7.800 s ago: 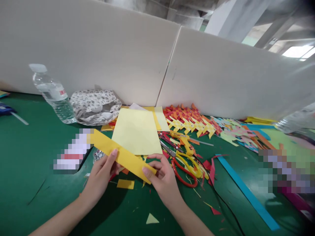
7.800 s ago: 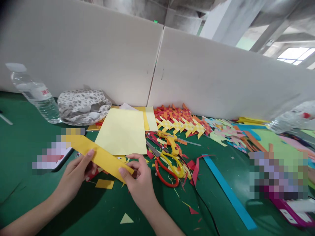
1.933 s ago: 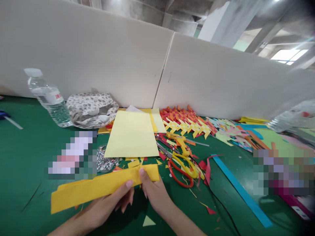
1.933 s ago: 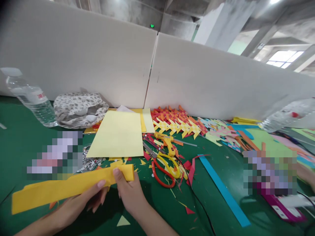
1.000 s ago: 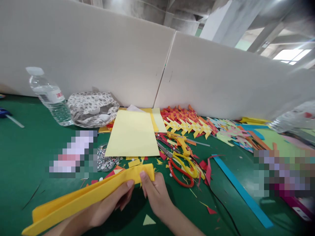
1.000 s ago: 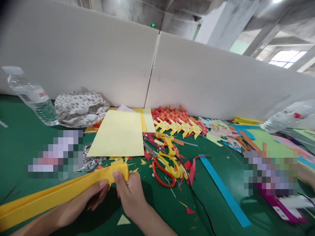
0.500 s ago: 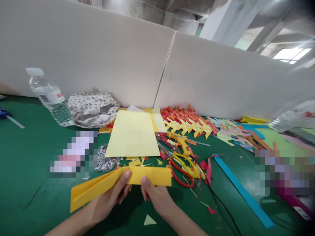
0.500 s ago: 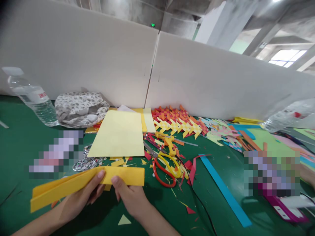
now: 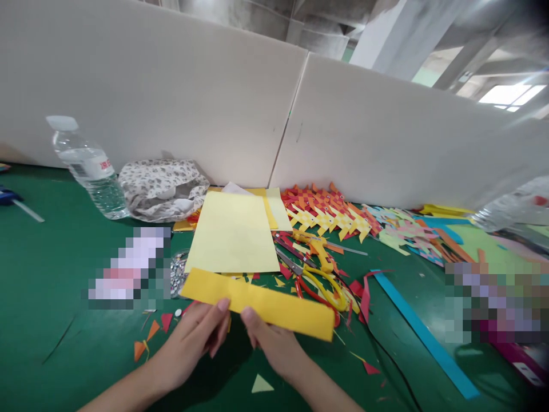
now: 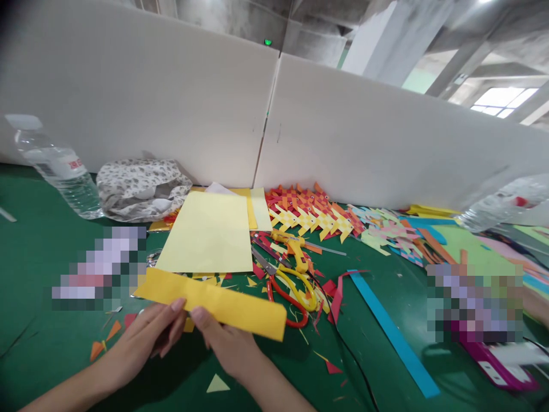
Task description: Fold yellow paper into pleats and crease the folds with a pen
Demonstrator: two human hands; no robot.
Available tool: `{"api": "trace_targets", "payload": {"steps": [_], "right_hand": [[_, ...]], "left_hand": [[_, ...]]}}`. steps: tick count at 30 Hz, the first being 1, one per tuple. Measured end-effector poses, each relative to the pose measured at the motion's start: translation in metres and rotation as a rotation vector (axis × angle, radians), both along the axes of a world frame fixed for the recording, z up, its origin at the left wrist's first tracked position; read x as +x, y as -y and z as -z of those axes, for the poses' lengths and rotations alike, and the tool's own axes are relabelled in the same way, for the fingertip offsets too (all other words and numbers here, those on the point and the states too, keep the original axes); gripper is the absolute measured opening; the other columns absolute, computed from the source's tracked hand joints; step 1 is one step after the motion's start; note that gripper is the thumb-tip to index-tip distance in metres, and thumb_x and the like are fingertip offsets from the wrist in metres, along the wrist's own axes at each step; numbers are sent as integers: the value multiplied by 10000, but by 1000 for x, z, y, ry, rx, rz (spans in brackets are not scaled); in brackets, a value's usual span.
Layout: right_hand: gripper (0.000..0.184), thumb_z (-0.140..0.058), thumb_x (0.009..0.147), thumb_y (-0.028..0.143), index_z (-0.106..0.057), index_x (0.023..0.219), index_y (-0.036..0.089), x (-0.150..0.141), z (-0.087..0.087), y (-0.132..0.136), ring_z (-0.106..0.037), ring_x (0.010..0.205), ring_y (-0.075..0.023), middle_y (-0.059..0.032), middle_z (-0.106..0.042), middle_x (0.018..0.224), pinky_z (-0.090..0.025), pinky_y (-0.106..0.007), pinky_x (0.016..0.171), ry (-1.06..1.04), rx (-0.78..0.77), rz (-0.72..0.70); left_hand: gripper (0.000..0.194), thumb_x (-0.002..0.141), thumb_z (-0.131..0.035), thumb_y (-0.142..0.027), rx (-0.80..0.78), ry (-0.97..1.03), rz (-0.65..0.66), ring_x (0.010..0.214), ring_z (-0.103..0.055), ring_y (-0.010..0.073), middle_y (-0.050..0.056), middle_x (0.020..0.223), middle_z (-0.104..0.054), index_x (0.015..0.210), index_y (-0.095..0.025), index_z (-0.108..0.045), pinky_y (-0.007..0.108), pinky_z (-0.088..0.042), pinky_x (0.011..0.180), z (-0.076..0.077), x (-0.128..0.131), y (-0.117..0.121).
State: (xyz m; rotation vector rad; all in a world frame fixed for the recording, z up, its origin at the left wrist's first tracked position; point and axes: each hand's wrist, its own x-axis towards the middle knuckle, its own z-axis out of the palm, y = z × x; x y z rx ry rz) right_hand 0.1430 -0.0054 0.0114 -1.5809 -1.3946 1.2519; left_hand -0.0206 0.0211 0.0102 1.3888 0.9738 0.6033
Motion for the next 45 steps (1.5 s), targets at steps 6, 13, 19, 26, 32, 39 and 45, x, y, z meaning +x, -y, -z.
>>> {"api": "trace_targets", "payload": {"steps": [6,13,19,26,32,39,45], "right_hand": [[666,-283,862,687,-331,411,199,0,-7,4,-420,470,-98,36,-373,429,-396,-245,615,40,-46,-248],[648,-347,835,676,-321,384,212,12,-3,0,-357,456,-97,44,-314,405,-360,-239,558,-117,-59,-156],[636,-332,881,633,-345,414,201,6,-6,4,-400,467,-89,42,-372,436,-377,-233,600,-66,3,-254],[667,-313,880,651,-357,392,198,6,-4,2,-375,449,-82,36,-365,413,-356,-232,559,-119,2,-252],[629,-437,779,725,-329,426,216,6,3,-6,-239,328,-53,78,-264,333,-193,-220,366,-369,120,152],[479,-575,775,617,-462,606,183,11,-3,-6,-214,321,-35,112,-297,373,-125,-201,342,-446,-65,-211],[551,-501,828,622,-380,519,183,12,9,-9,-188,358,-35,100,-245,386,-109,-218,373,-444,18,-149]], "left_hand": [[548,798,-405,-655,-71,-56,39,474,-356,108,-40,473,-406,504,-194,-447,244,-270,473,6,-1,4],[551,853,-373,-602,61,-65,-106,456,-313,101,-60,445,-306,469,-207,-349,246,-267,497,-2,-5,-4],[551,886,-320,-598,61,-36,15,474,-370,106,-50,468,-364,521,-197,-416,237,-296,504,3,-4,3],[558,884,-310,-612,47,-53,18,475,-392,108,-43,477,-417,614,-178,-533,231,-289,476,2,-1,2],[508,855,-434,-558,-1,-7,125,452,-400,94,-31,457,-438,582,-154,-577,223,-267,464,6,-5,1],[375,774,-584,-523,-138,252,101,507,-395,86,-47,578,-411,650,-170,-551,190,-305,456,0,-12,-7],[325,881,-467,-503,-135,63,229,815,-490,150,-5,848,-548,917,-209,-602,226,-421,738,-6,-4,-1]]}}
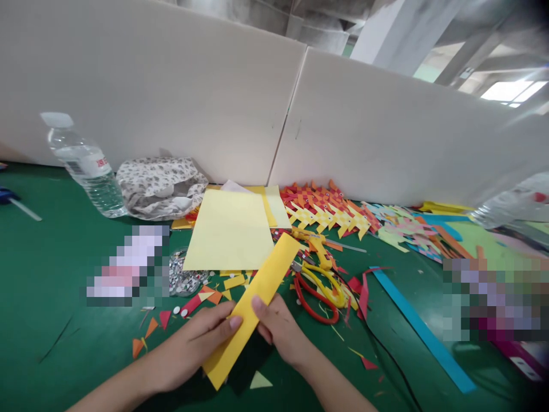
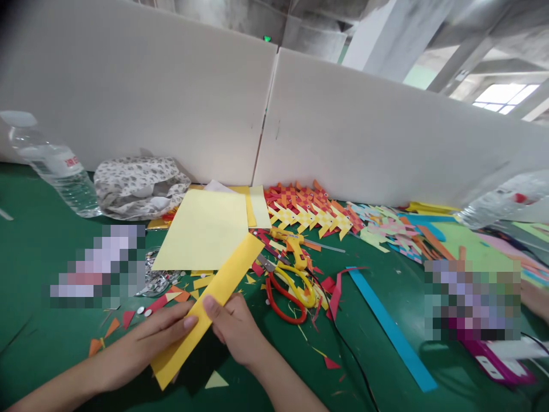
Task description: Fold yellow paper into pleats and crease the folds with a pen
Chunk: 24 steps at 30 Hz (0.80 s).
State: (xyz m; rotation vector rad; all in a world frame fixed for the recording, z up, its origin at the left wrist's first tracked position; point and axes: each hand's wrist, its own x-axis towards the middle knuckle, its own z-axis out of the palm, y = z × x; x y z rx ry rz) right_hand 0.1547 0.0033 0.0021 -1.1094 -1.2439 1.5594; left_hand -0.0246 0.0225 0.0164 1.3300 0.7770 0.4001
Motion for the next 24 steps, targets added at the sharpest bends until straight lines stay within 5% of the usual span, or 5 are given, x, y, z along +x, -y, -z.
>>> {"api": "trace_targets", "payload": {"steps": [5,9,13,18,24], "right_hand": [[594,-447,888,561,-252,461,197,2,3,-2,-200,392,-44,77,-224,417,-131,-241,407,112,65,161],[497,-421,904,535,-394,563,176,-2,-5,1,-295,493,-77,43,-335,538,-232,-226,452,117,139,43],[459,-395,910,519,-487,640,159,-6,-11,3,-372,575,-103,10,-405,616,-312,-225,520,215,235,-85],[479,-452,895,510,-350,558,185,0,-5,1,-276,479,-72,46,-302,535,-208,-223,440,189,188,141],[567,-413,878,595,-225,502,215,8,-3,-4,-196,431,-65,65,-202,468,-130,-246,414,227,260,265]], "left_hand": [[363,881,-458,-514,-12,-57,5,873,-490,178,15,912,-572,1001,-210,-617,267,-421,813,-1,1,5],[325,851,-548,-453,-187,83,56,868,-519,177,12,940,-595,1077,-230,-615,266,-427,782,-1,2,2],[286,857,-545,-444,-92,78,36,782,-477,141,2,852,-563,946,-188,-635,221,-376,689,-1,3,-1],[373,837,-536,-499,-55,-25,116,549,-289,84,-56,619,-338,682,-163,-486,214,-217,487,1,0,1],[405,822,-545,-478,-57,-60,136,508,-250,77,-64,575,-292,599,-188,-372,234,-177,463,-2,0,0]]}}
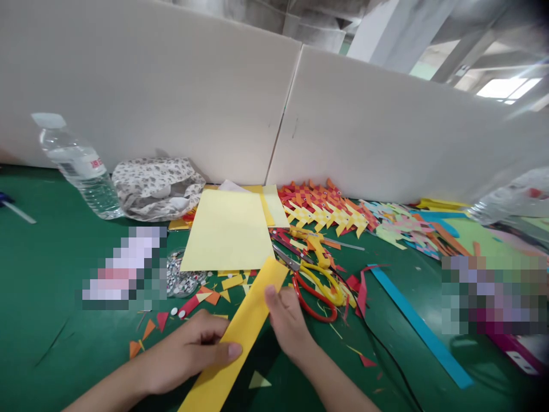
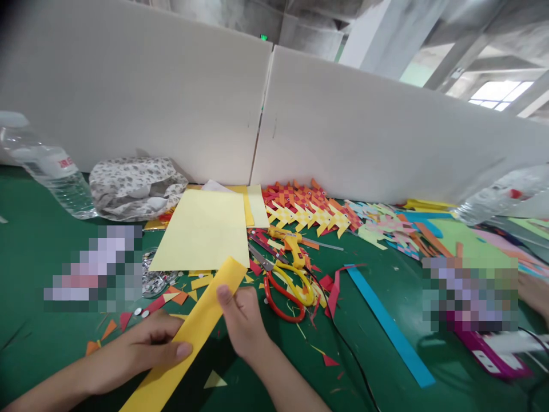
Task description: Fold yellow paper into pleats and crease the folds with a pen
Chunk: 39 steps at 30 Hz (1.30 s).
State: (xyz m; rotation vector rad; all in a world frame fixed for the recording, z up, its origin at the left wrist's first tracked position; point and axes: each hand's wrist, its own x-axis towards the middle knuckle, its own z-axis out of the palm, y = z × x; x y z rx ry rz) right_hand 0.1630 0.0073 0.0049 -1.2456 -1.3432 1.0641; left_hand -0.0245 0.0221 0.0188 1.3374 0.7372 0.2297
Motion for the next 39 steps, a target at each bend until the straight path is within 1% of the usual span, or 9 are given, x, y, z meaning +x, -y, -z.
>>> {"api": "trace_targets", "payload": {"steps": [6,11,15,19,24,27,30,34,39], "right_hand": [[647,-439,826,664,-234,401,221,6,-10,-5,-189,351,-56,71,-203,363,-129,-251,383,-55,-70,181],[621,-440,785,717,-353,440,208,0,-8,-6,-298,389,-87,40,-327,408,-212,-247,391,-149,-103,244],[612,-451,728,770,-385,494,208,-2,1,-7,-273,404,-87,52,-309,436,-222,-236,381,-214,-98,227],[581,-437,781,725,-513,614,173,0,0,-8,-318,401,-75,39,-414,481,-220,-212,370,-190,-37,93],[427,-725,693,464,-583,976,177,-6,-8,-7,-569,631,-144,-20,-634,769,-424,-214,493,-238,-89,-11],[386,-715,705,354,-581,1025,183,-10,-11,-6,-636,829,-210,-55,-682,936,-505,-282,663,-359,-159,25],[360,-687,695,294,-605,1028,182,-11,-13,-5,-631,945,-249,-53,-695,981,-500,-340,801,-446,-198,77],[266,-664,692,249,-628,947,181,-11,-13,-7,-641,870,-229,-26,-702,886,-503,-313,751,-372,-228,107],[296,-664,660,161,-589,945,188,-12,-11,-8,-634,678,-177,-2,-691,765,-497,-273,619,-349,-221,52]], "left_hand": [[404,801,-568,-479,16,-27,1,508,-326,79,-54,575,-369,585,-179,-406,220,-223,464,-4,0,0],[310,780,-587,-473,-344,167,-22,625,-623,168,49,743,-680,792,-169,-522,242,-423,579,3,0,2],[551,820,-398,-637,-538,332,19,513,-625,154,96,747,-697,954,-131,-568,225,-419,473,9,5,2],[545,793,-457,-664,-461,283,-147,342,-437,70,-31,537,-565,927,-145,-553,191,-382,386,10,9,2],[409,772,-616,-524,-367,204,-256,413,-468,59,-55,594,-563,951,-173,-505,179,-379,442,10,9,1],[529,722,-679,-480,-411,142,-328,477,-533,100,-51,608,-585,1116,-185,-485,221,-428,502,6,9,1],[694,689,-714,-455,-465,104,-397,533,-585,137,-41,660,-621,1263,-211,-409,260,-466,544,2,9,0],[733,706,-705,-424,-477,118,-391,597,-630,164,-14,731,-665,1316,-213,-358,294,-493,618,3,7,0],[549,773,-607,-511,-536,278,-273,696,-675,197,54,917,-689,1197,-193,-459,333,-493,738,9,7,-1]]}}
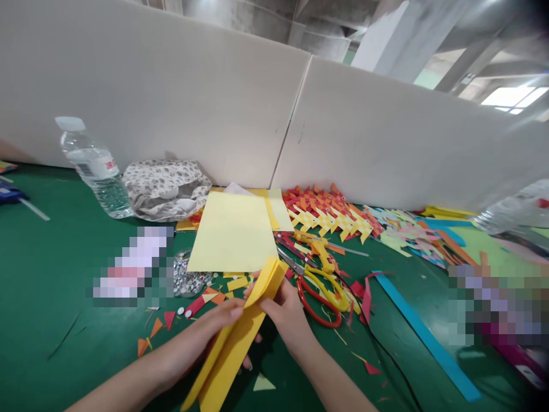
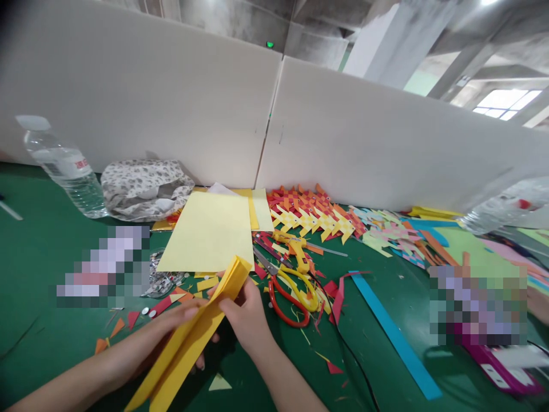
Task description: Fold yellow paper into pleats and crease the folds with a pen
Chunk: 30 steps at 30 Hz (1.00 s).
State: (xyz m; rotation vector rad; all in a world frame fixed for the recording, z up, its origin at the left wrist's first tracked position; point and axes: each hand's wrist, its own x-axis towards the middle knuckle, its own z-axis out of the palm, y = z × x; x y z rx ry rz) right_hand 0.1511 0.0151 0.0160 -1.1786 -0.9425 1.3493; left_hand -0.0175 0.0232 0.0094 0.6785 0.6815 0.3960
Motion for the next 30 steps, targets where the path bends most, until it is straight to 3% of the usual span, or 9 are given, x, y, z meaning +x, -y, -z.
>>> {"api": "trace_targets", "payload": {"steps": [3,7,11,16,19,24,30], "right_hand": [[263,-698,664,203,-598,907,185,-1,-1,0,-630,653,-165,1,-690,710,-492,-266,634,-14,-7,1],[292,-700,709,379,-626,897,168,0,5,0,-635,682,-181,-23,-686,733,-497,-298,696,-24,-74,78],[430,-595,770,563,-627,923,163,2,12,0,-628,721,-207,-56,-675,830,-496,-308,637,-50,-57,151],[318,-644,787,471,-625,877,166,0,4,1,-576,684,-156,-16,-633,755,-463,-251,625,0,102,2],[306,-624,810,459,-613,791,154,-1,2,1,-510,627,-120,8,-566,673,-421,-215,572,59,86,-11],[335,-586,836,461,-602,734,142,-3,4,3,-424,564,-87,24,-500,628,-353,-190,503,159,85,-106],[309,-669,772,448,-627,836,148,-5,5,11,-499,601,-97,5,-578,693,-408,-197,549,146,65,-154]], "left_hand": [[486,834,-510,-558,15,75,7,774,-679,212,86,1008,-676,1149,-188,-493,352,-501,756,1,0,-1],[432,794,-661,-404,103,4,7,728,-674,166,67,949,-688,1118,-188,-474,291,-511,678,3,0,0],[406,758,-705,-391,138,-48,-41,631,-663,131,34,851,-697,1010,-185,-462,248,-502,604,4,1,0],[436,762,-700,-398,155,-73,-37,684,-693,153,49,864,-718,1057,-174,-470,256,-512,653,2,2,-2],[441,741,-731,-338,145,-45,7,694,-701,156,53,859,-733,1071,-162,-499,283,-519,720,3,2,-2],[260,764,-705,-318,94,-6,80,721,-705,184,76,801,-742,904,-120,-613,332,-529,752,3,1,1],[269,812,-632,-364,40,73,166,676,-709,195,102,764,-741,890,-106,-637,323,-528,705,0,-3,4]]}}
